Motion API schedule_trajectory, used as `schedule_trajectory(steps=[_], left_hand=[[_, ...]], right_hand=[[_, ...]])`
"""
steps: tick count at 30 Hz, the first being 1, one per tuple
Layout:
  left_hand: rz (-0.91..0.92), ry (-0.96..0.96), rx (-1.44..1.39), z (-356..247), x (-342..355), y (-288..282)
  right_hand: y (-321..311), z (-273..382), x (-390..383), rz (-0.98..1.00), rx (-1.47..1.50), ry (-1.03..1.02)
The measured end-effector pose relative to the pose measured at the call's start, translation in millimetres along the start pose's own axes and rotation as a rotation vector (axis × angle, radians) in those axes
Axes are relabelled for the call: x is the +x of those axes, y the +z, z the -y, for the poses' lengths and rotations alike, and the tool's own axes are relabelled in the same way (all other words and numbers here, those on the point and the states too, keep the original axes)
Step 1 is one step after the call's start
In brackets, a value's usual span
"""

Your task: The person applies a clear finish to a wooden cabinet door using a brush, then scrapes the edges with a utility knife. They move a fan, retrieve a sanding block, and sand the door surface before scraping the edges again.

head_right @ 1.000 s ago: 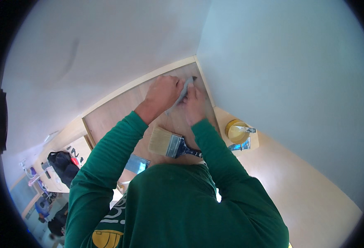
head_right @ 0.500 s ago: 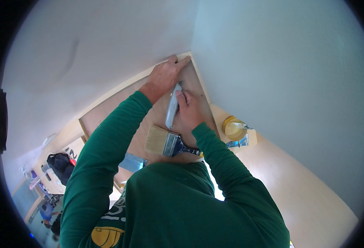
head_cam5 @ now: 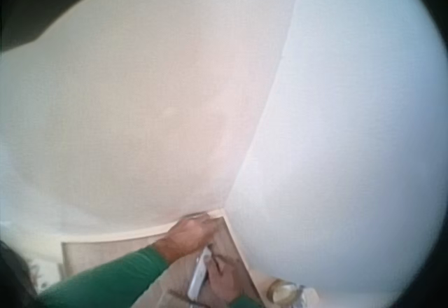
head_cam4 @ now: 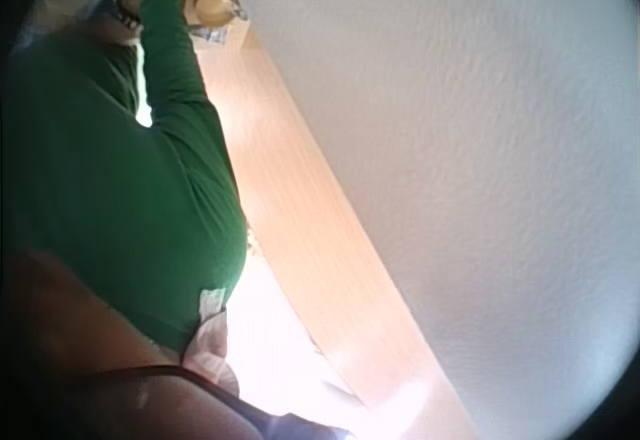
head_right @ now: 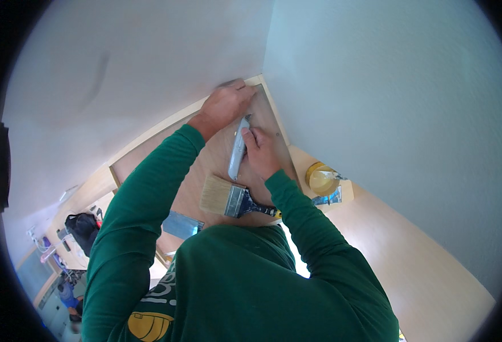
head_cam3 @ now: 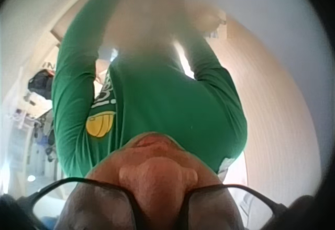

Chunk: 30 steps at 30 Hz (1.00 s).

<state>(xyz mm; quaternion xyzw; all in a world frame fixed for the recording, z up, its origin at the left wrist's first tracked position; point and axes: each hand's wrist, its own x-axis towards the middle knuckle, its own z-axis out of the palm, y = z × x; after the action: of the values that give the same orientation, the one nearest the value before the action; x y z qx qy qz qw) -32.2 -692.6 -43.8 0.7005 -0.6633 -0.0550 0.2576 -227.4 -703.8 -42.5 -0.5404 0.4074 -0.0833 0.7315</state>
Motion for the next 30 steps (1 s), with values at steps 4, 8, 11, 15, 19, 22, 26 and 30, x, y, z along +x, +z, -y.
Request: schedule_trajectory(steps=[4,8,11,15,19,22,26,30], left_hand=[[-0.077,-0.116,0.127,-10,6,10],[-0.044,-0.151,0.246,-21,17,12],[-0.032,-0.147,0.243,-22,21,13],[-0.172,-0.188,0.161,-17,14,22],[-0.11,-0.31,0.119,-21,6,21],[-0.085,-0.313,0.084,-22,5,18],[-0.166,-0.204,0.076,-19,10,24],[-0.065,-0.151,0.187,-17,19,24]], right_hand=[[-1,-2,2,0.012,0.017,0.011],[-2,-10,4,0.009,0.021,-0.02],[-1,-11,4,0.006,0.043,-0.015],[-3,-11,4,-0.004,-0.068,-0.058],[1,-11,4,-0.023,0.067,-0.035],[2,-8,3,-0.03,0.021,-0.037],[0,-5,2,-0.015,-0.004,-0.054],[0,-11,6,-0.046,-0.072,-0.1]])
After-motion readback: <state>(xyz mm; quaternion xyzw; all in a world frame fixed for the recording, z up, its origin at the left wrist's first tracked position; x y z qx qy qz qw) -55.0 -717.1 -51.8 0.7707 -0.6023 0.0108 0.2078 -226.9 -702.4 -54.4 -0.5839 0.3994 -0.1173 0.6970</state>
